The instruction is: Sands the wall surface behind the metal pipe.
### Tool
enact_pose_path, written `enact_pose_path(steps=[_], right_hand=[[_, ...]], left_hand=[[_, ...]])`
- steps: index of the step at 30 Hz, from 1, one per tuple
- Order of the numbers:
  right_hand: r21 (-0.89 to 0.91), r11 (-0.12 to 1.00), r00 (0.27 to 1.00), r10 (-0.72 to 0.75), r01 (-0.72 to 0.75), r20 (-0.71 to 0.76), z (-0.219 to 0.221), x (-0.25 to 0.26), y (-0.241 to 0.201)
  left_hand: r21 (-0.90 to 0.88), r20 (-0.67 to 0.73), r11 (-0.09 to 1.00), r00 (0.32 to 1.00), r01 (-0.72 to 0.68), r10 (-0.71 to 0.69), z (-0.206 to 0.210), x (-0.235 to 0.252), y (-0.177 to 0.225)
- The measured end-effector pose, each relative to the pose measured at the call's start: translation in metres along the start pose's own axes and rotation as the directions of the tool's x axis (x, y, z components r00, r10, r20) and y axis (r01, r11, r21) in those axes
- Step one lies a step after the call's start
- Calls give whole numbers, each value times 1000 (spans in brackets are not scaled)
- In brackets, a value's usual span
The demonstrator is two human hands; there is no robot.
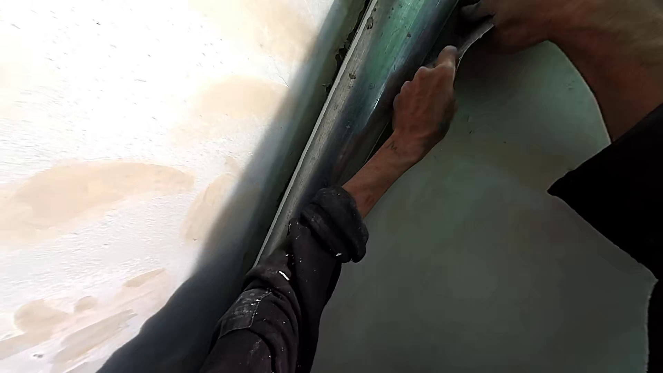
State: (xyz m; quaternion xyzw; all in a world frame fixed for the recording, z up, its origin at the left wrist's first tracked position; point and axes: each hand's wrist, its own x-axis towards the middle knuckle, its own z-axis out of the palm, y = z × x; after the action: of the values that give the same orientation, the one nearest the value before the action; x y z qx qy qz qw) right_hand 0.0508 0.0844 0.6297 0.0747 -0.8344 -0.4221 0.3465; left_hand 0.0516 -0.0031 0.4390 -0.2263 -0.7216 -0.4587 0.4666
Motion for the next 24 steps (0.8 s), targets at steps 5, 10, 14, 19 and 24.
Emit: enact_pose_path(steps=[5, 10, 14, 19, 24], right_hand=[[-108, 967, 973, -229, 232, 37, 21, -47, -37], [-6, 999, 999, 50, -50, -6, -6, 8, 11], [-101, 976, 981, -190, 193, 34, 19, -54, -54], [-78, 984, 986, -165, 162, -32, 16, -29, -18], [77, 996, 996, -40, 34, 77, -11, 0, 18]], left_hand=[[41, -20, 997, 998, -65, 66, 4, -65, -22], [244, 33, 969, 999, 30, -40, -31, -3, 19], [15, -131, 984, 976, -176, 177, 14, -85, -46], [69, -5, 997, 999, -41, 41, 3, -24, -15], [-18, 20, 994, 994, -106, 106, 10, 46, 0]])
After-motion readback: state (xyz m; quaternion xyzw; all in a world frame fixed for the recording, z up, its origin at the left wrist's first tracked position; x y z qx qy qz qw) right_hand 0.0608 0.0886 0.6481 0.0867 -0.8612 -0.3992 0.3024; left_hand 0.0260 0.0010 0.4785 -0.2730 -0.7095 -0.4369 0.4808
